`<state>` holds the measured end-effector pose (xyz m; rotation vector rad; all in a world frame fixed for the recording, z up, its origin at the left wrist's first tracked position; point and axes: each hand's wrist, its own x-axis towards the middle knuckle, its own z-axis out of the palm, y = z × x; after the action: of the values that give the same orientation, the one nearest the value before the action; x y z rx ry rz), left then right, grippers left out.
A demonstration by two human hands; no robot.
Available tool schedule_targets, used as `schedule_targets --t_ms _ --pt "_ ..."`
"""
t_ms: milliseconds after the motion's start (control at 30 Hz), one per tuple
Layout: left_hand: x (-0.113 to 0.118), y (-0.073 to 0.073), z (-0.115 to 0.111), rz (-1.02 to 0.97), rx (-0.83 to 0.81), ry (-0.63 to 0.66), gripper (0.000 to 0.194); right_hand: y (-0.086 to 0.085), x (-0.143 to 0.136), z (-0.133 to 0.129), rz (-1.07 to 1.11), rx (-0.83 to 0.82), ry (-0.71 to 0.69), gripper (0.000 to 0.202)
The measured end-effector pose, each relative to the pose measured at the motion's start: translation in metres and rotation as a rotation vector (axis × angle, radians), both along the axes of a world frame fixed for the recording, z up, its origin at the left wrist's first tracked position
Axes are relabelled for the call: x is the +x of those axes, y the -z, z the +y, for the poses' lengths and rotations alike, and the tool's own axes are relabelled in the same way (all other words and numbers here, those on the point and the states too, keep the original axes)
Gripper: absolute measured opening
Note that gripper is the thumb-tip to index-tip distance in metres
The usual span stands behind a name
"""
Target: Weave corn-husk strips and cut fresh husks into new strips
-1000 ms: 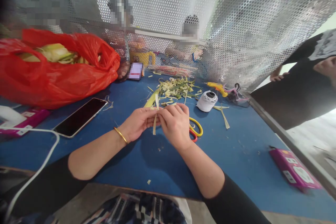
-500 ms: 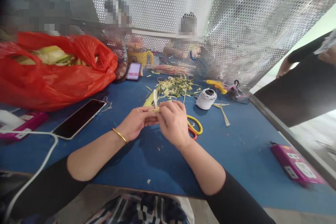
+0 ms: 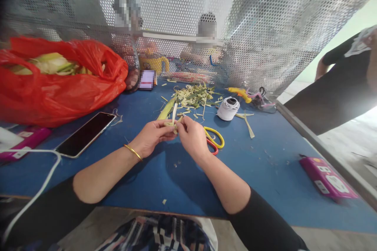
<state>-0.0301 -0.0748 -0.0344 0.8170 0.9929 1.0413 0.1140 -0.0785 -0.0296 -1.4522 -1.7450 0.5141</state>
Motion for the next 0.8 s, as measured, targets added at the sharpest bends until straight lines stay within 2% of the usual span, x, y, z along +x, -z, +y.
schedule_targets --t_ms 200,267,367,433,533,633,800 --pt "0.004 0.000 0.002 -0.016 -0.059 -0.151 0.013 0.012 -0.004 0.001 0.242 -0.072 -0.023 0.021" --pt "0.003 -0.001 0.003 -0.004 -0.048 -0.206 0.008 0.012 -0.004 -0.001 0.255 -0.063 -0.029 0.019" --pt "0.000 -0.002 0.005 0.012 -0.009 -0.254 0.011 0.010 -0.002 -0.003 0.003 0.106 -0.098 0.005" --pt "-0.001 -0.001 0.006 0.035 0.018 -0.260 0.013 0.009 0.001 -0.003 -0.179 0.264 -0.159 0.009" --pt "-0.002 -0.001 0.006 0.093 0.056 -0.223 0.013 0.008 0.006 0.000 -0.316 0.448 -0.219 0.014" --pt "0.000 -0.002 0.004 0.154 0.122 -0.150 0.011 0.004 0.011 0.004 -0.379 0.560 -0.238 0.016" --pt "0.000 -0.010 -0.002 0.172 0.246 0.043 0.019 -0.003 0.016 0.007 -0.377 0.605 -0.166 0.018"
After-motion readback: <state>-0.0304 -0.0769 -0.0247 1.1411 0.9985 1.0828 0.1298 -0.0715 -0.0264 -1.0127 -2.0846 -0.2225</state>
